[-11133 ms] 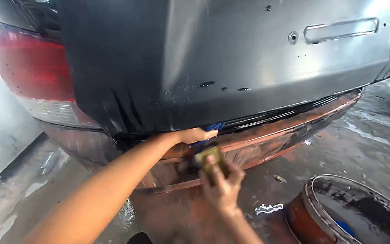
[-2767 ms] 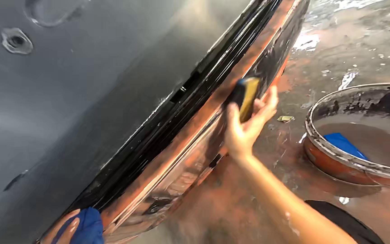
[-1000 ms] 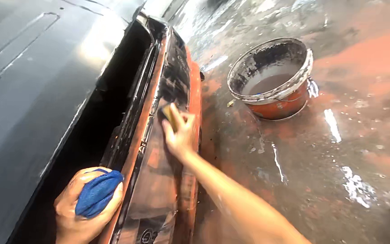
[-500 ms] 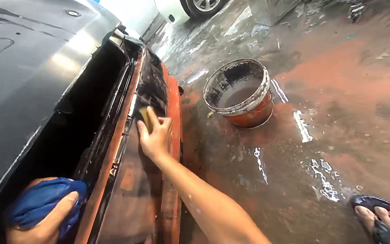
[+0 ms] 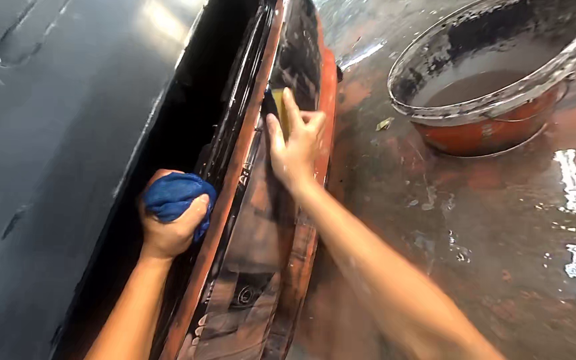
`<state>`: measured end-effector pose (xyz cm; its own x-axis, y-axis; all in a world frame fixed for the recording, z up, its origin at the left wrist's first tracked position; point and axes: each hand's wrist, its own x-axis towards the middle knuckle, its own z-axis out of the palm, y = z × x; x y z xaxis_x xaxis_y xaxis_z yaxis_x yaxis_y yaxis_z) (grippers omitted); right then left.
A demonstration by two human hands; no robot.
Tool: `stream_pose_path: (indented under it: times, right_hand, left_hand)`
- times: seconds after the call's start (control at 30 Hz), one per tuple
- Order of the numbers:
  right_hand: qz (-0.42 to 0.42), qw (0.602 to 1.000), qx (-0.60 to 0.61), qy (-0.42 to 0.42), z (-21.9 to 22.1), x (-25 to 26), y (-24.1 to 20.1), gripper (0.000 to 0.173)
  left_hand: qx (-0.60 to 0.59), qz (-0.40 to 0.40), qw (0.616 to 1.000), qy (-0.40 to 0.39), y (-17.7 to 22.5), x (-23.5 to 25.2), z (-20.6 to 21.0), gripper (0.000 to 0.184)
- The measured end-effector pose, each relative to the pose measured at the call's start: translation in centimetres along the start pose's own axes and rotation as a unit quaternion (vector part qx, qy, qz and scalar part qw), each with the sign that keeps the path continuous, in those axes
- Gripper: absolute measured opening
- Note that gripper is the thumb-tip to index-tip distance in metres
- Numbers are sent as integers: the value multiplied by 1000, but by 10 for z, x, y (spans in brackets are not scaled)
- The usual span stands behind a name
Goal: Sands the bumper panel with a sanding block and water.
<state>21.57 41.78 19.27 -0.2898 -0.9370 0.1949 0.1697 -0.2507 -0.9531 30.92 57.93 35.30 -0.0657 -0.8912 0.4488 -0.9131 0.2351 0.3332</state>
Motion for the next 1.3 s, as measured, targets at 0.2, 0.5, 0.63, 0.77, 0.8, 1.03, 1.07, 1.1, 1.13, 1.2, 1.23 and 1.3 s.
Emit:
stream_pose_path:
  times: [0.2,0.5,0.63,0.77,0.8,1.03,1.07,1.1,1.13,1.2,1.23,1.3]
  right_hand:
    - [-204,973,83,-71,-43,-169,0,53]
    - [-107,992,28,-57,-39,-107,-23,58]
    - [-218,968,85,-86,-48,-185,-4,55]
    - [-79,996,33,-8,0,-11,21,57]
    - [-31,999,17,4,7,18,22,58]
    - [-183,976,88,-82,-53,-210,8,54]
    - [-189,974,100,-75,-49,-196,14,52]
    - [-180,976,107,-58,-40,-166,21,50]
    - [-156,981,112,-31,-27,-125,28,51]
    - [-70,993,95,22,-3,-37,45,55]
    - [-14,996,76,33,3,-9,50,56]
    - [48,998,43,16,-6,-18,43,59]
  left_hand:
    - [-13,5,1000,-4,-2,5,-1,30]
    - [-77,-21,997,17,2,1,4,28]
    - [-64,-24,997,17,-2,1,0,27]
    - [-61,-4,998,12,-2,3,3,29]
    - [-58,-5,998,11,-1,1,3,29]
    - [-33,4,999,0,1,3,2,31]
    - [-23,12,1000,-1,-1,3,1,33]
    - [-19,19,1000,-2,-3,3,1,34]
    - [-18,24,1000,-5,-4,3,1,35]
    - [-5,33,999,-4,-5,6,1,36]
    - [5,35,999,-4,-5,5,1,37]
    - [29,36,999,-4,-2,1,2,37]
